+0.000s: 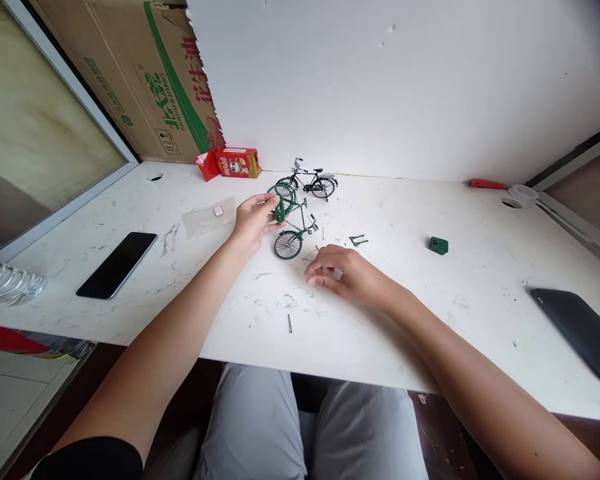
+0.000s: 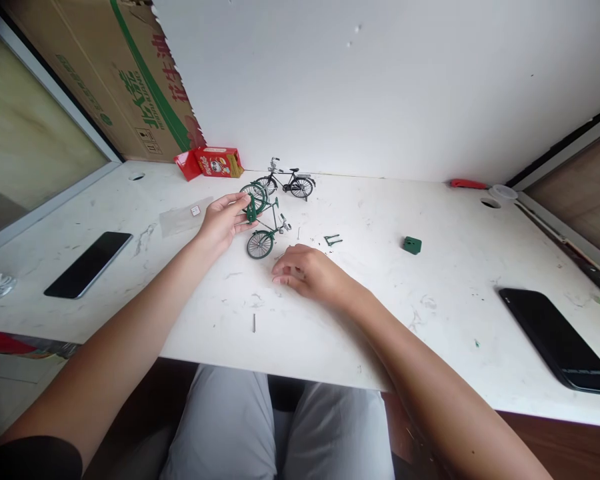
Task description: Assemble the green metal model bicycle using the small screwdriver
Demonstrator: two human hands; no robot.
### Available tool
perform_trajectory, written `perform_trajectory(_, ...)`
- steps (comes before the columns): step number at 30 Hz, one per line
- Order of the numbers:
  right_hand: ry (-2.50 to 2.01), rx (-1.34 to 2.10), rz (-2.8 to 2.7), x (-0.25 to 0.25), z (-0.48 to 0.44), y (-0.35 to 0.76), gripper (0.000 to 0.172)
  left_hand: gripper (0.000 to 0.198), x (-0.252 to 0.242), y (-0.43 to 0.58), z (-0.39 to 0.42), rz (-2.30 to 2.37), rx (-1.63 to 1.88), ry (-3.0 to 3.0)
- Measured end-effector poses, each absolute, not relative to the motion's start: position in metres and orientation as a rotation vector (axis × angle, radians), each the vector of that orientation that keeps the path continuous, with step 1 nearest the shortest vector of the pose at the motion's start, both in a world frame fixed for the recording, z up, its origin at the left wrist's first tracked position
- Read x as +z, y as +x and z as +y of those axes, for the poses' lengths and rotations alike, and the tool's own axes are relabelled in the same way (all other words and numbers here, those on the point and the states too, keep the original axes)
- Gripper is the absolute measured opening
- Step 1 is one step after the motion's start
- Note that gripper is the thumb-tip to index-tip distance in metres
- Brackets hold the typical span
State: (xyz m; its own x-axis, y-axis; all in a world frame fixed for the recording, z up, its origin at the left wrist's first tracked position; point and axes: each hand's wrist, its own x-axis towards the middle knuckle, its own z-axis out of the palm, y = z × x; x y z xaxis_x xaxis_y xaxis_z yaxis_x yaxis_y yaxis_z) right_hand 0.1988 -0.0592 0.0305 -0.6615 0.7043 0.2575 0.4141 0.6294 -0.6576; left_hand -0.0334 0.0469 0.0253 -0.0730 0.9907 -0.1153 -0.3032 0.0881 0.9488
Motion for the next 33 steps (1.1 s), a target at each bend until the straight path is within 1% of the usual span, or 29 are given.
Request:
perform_trajectory(3, -0.688, 0.93, -2.4, 0.029, -0.073, 0.182, 0.024, 0.035, 0.027, -0.034, 0.047, 1.108, 1.332, 0.845)
perform_trajectory(4, -0.62, 0.945, -2.439, 0.028, -0.078, 0.175, 0.024, 0.035, 0.028, -0.034, 0.047, 1.11, 1.331, 0.842)
perform_trajectory(5, -0.57, 0.949, -2.461, 0.026, -0.083, 0.169, 0.022, 0.034, 0.028, -0.034, 0.046, 1.109, 1.33, 0.842)
perform_trajectory(7, -0.518, 0.876, -2.509, 0.022, -0.091, 0.159, 0.011, 0.032, 0.029, -0.033, 0.046, 1.102, 1.329, 0.845)
perform_trajectory(8, -0.497, 0.822, -2.545, 0.021, -0.094, 0.155, 0.012, 0.03, 0.029, -0.033, 0.045, 1.096, 1.332, 0.849)
perform_trajectory(11, -0.484, 0.562, -2.665, 0.016, -0.101, 0.146, 0.022, 0.027, 0.029, -0.031, 0.044, 1.085, 1.338, 0.858)
perform_trajectory(15, -0.53, -0.02, -2.814, 0.013, -0.113, 0.135, 0.025, 0.024, 0.027, -0.028, 0.041, 1.088, 1.331, 0.874)
perform_trajectory(18, -0.525, -0.245, -2.867, 0.015, -0.119, 0.129, 0.026, 0.021, 0.025, -0.025, 0.04, 1.075, 1.33, 0.89)
perform_trajectory(22, -0.562, -0.292, -2.884, 0.021, -0.118, 0.13, 0.023, 0.025, 0.023, -0.022, 0.038, 1.064, 1.318, 0.913)
perform_trajectory(27, -0.427, -0.356, -2.825, 0.02, -0.115, 0.138, 0.019, 0.026, 0.022, -0.022, 0.037, 1.072, 1.309, 0.924)
perform_trajectory(33, -0.374, -0.359, -2.847, 0.02, -0.12, 0.134, 0.027, 0.022, 0.021, -0.02, 0.036, 1.062, 1.297, 0.946)
